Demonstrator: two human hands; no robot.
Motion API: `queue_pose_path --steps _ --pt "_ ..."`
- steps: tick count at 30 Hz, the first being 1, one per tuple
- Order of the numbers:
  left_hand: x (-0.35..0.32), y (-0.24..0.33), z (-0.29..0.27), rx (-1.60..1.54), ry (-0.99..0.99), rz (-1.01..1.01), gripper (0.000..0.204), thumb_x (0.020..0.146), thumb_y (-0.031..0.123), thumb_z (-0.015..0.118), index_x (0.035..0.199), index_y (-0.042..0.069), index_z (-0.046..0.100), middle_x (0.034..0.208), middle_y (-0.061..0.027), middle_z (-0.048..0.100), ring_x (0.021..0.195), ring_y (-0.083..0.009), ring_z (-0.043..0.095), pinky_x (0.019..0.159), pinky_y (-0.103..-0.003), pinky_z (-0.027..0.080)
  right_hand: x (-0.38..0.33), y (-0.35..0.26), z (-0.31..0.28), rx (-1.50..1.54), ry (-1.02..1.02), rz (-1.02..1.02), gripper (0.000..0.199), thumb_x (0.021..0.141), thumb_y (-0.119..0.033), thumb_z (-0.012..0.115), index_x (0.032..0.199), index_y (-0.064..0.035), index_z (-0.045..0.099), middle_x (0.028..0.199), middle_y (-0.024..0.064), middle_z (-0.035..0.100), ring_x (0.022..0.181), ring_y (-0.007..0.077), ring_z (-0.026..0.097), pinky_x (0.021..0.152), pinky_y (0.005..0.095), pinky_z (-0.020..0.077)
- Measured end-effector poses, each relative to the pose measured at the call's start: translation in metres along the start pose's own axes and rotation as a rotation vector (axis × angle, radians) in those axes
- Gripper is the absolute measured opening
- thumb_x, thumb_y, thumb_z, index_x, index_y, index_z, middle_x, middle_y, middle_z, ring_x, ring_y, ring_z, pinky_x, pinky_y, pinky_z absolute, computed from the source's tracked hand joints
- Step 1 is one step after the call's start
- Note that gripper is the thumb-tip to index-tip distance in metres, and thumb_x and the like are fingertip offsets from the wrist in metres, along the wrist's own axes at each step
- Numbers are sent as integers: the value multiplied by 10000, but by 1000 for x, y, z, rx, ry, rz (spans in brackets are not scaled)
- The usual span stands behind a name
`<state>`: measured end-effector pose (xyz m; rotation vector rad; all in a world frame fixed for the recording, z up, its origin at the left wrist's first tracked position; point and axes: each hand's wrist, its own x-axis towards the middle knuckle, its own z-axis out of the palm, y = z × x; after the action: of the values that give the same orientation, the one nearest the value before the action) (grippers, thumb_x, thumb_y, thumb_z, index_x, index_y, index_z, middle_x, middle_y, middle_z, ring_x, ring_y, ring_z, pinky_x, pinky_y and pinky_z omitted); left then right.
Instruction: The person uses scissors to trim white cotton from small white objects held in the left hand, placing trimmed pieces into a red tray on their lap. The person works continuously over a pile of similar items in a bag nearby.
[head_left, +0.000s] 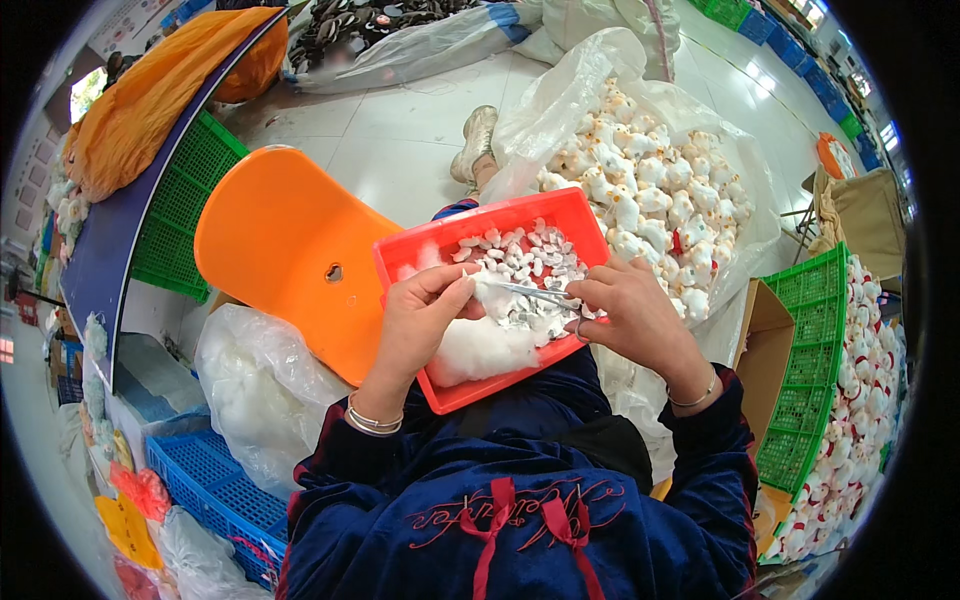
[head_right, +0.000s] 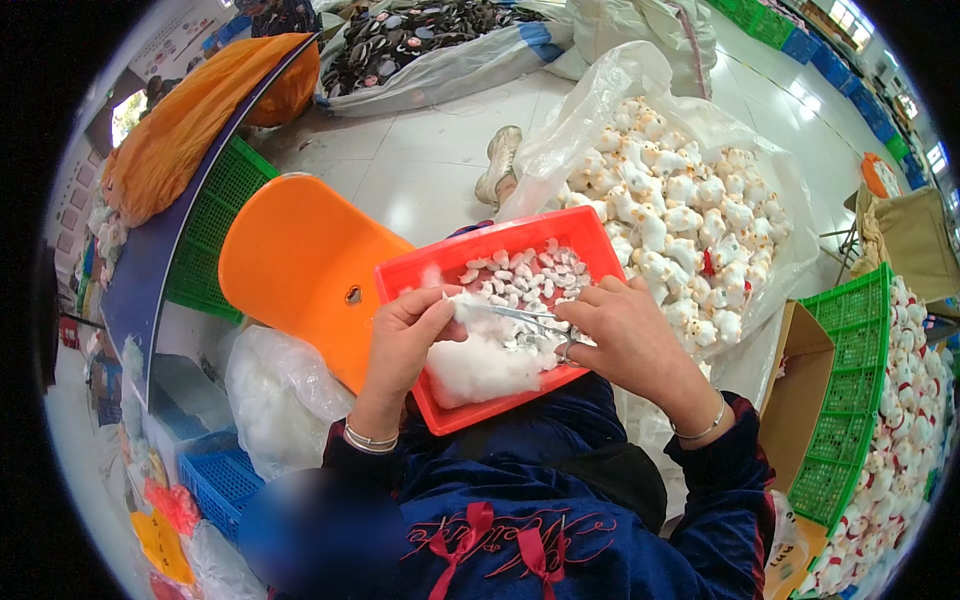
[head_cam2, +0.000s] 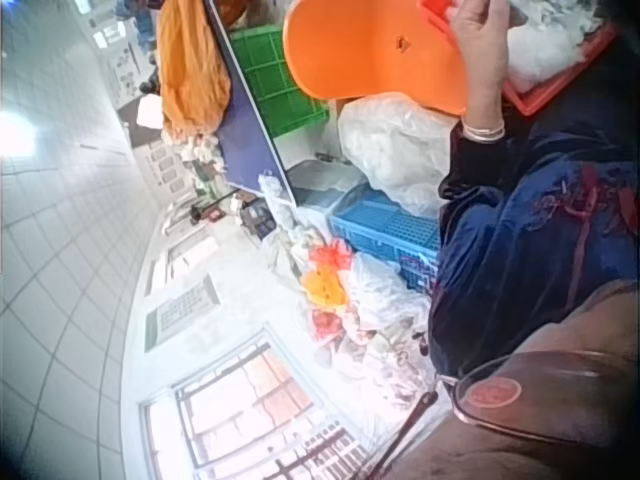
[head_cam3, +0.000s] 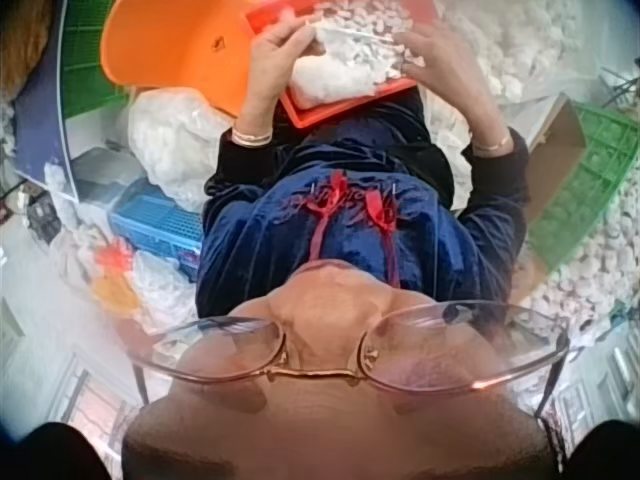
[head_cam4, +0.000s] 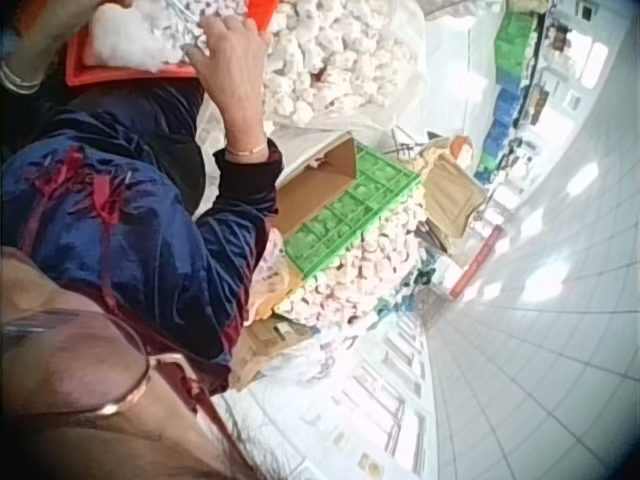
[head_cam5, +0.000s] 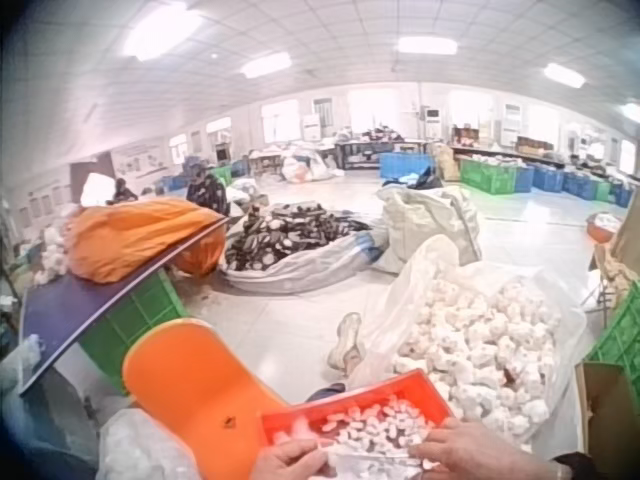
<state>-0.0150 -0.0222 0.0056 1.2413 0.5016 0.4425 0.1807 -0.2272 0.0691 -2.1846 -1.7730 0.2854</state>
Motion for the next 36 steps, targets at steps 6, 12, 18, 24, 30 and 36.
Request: queue_pose_path --steps 6,12,18,24,30,36 --pt "4 0 -2 -137 25 -108 200 998 105 689 1141 -33 712 945 -77 744 770 -142 730 734 -282 633 3 -3 -6 -38 -12 -11 362 796 -272 808 1125 -134 749 952 49 697 978 256 633 872 423 418" --pt "4 -3 -2 -43 -58 -135 165 995 103 693 1101 -22 712 940 -79 744 732 -120 707 695 -246 601 7 -6 -9 -32 -64 -49 356 781 -267 816 1097 -124 733 932 51 688 983 272 638 865 442 426" --pt "3 -6 -1 34 -97 -87 112 987 86 688 1040 -12 704 889 -40 709 720 -89 660 691 -239 545 3 -4 0 -3 -50 -46 450 743 -255 839 1147 -109 704 1033 65 674 1070 293 609 924 443 441" --pt "5 -12 -8 -56 29 0 91 987 69 672 1040 1 701 877 -20 692 744 -78 646 694 -235 531 -3 -8 -11 47 23 44 594 686 -283 867 1218 -87 689 1147 107 639 1157 322 559 996 438 433" --pt "-1 3 7 -32 16 -8 101 985 52 671 1066 4 707 892 -36 713 756 -100 669 734 -238 557 -3 -10 -1 -29 -38 74 413 775 -261 814 1149 -112 724 1026 62 676 1050 278 603 904 436 436" --pt "2 5 7 43 -33 -7 98 997 65 658 1034 1 723 889 -47 723 749 -97 671 714 -237 560 6 -19 -2 -69 -59 11 362 818 -257 788 1150 -126 727 1011 46 680 1031 268 606 884 420 439"
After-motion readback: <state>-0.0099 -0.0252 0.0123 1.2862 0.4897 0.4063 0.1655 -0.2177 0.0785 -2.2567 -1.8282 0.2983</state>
